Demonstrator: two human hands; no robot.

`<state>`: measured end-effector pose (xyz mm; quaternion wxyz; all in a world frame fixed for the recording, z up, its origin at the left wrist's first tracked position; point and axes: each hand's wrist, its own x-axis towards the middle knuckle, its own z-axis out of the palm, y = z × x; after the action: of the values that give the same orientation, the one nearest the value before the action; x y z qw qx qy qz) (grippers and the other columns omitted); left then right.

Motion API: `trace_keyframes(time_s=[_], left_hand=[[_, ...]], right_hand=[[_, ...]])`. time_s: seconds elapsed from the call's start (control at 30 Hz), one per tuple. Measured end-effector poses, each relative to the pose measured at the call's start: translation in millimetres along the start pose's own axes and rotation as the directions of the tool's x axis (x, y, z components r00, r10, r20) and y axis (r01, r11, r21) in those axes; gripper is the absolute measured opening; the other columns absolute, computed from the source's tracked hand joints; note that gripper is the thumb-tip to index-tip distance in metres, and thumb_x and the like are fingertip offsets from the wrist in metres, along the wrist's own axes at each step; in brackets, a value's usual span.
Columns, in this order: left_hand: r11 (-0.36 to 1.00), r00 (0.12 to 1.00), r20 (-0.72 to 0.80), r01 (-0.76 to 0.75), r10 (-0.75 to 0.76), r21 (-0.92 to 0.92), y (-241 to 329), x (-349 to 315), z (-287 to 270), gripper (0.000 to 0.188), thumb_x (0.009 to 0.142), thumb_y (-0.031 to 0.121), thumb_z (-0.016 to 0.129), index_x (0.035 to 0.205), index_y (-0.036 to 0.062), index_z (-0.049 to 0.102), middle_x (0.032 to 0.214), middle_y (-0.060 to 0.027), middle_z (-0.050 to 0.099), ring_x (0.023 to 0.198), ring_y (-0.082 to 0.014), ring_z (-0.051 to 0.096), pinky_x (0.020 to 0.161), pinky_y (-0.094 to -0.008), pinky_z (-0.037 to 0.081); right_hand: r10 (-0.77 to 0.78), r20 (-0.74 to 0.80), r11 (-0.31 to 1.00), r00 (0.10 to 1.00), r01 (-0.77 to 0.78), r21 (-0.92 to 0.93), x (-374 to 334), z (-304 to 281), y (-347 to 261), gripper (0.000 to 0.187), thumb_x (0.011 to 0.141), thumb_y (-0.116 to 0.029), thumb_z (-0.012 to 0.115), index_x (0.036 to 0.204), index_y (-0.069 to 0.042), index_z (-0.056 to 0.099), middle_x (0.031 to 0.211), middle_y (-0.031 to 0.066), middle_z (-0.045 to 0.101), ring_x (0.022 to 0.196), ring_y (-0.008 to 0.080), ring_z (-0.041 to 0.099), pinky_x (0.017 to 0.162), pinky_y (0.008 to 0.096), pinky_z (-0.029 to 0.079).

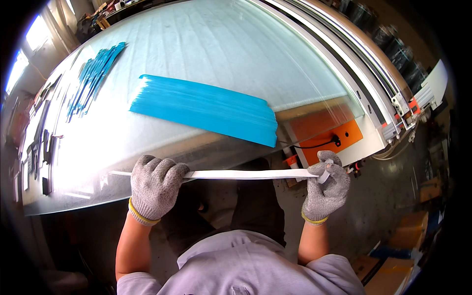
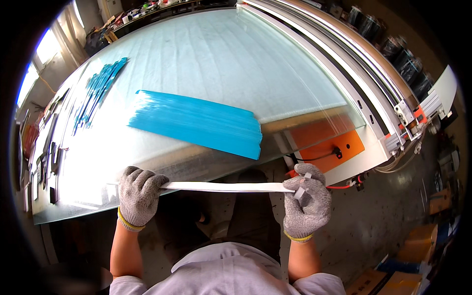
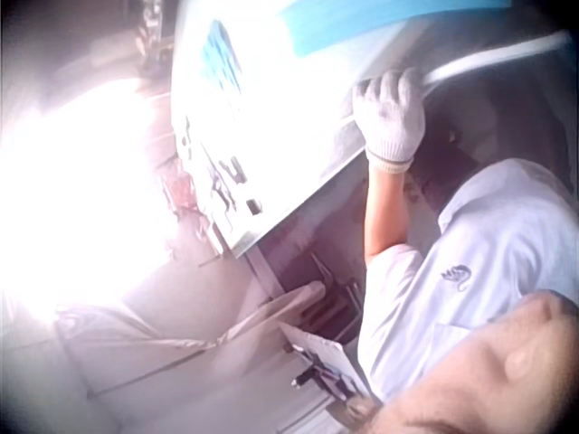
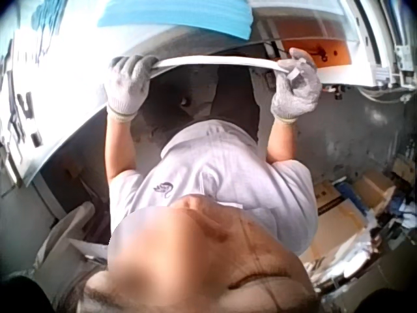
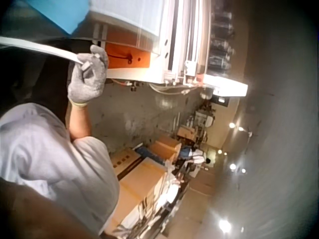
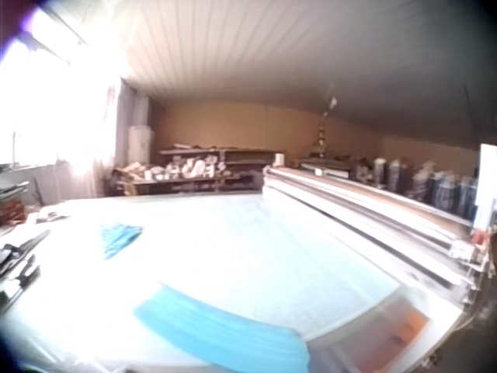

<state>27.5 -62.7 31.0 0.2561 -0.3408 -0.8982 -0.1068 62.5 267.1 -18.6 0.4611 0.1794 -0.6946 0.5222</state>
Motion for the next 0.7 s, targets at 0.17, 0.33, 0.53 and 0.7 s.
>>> trace_keyframes(time_s=[0.17,0.33,0.53,0.7], left_hand=[[0.998,0.998,0.041,0.051,-0.050,-0.046,1.5,0.0,-2.8,0.019,0.073,0.007,0.068,0.092,0.0098,0.068,0.083,-0.0072,0.066,0.076,-0.0298,0.063,0.076,-0.0439,0.046],[0.991,0.987,0.143,0.089,-0.074,-0.099,0.0,1.1,-5.4,0.018,0.076,0.007,0.067,0.094,0.0087,0.068,0.084,-0.0104,0.066,0.078,-0.0332,0.064,0.076,-0.0452,0.047],[0.915,0.956,0.242,0.239,-0.163,-0.325,-2.8,5.9,-4.3,0.005,0.085,0.006,0.065,0.087,0.0015,0.066,0.076,-0.0178,0.065,0.073,-0.0433,0.063,0.067,-0.0466,0.050],[0.685,0.879,0.336,0.474,-0.337,-0.553,-8.5,13.1,-4.1,0.019,0.096,0.012,0.058,0.084,-0.0020,0.064,0.065,-0.0135,0.059,0.058,-0.0271,0.058,0.059,-0.0370,0.046]], right_hand=[[0.029,-0.044,1.000,0.999,-0.029,-0.001,5.7,-3.9,7.3,0.055,0.075,0.017,0.073,0.124,-0.004,0.057,0.091,0.0118,0.072,0.114,0.0340,0.062,0.097,0.0469,0.052],[0.077,-0.036,0.997,0.996,-0.076,0.019,12.8,-2.0,17.0,0.058,0.075,0.020,0.070,0.127,-0.003,0.059,0.092,0.0127,0.071,0.105,0.0308,0.066,0.095,0.0432,0.055],[0.244,0.003,0.958,0.970,-0.241,0.153,44.3,2.1,29.5,0.053,0.078,0.023,0.064,0.126,0.001,0.059,0.116,0.0190,0.064,0.102,0.0208,0.067,0.091,0.0334,0.056],[0.477,-0.074,0.873,0.876,-0.462,0.153,67.6,22.2,23.7,0.026,0.093,0.010,0.060,0.117,0.000,0.061,0.112,0.0132,0.066,0.088,0.0147,0.067,0.081,0.0271,0.055]])
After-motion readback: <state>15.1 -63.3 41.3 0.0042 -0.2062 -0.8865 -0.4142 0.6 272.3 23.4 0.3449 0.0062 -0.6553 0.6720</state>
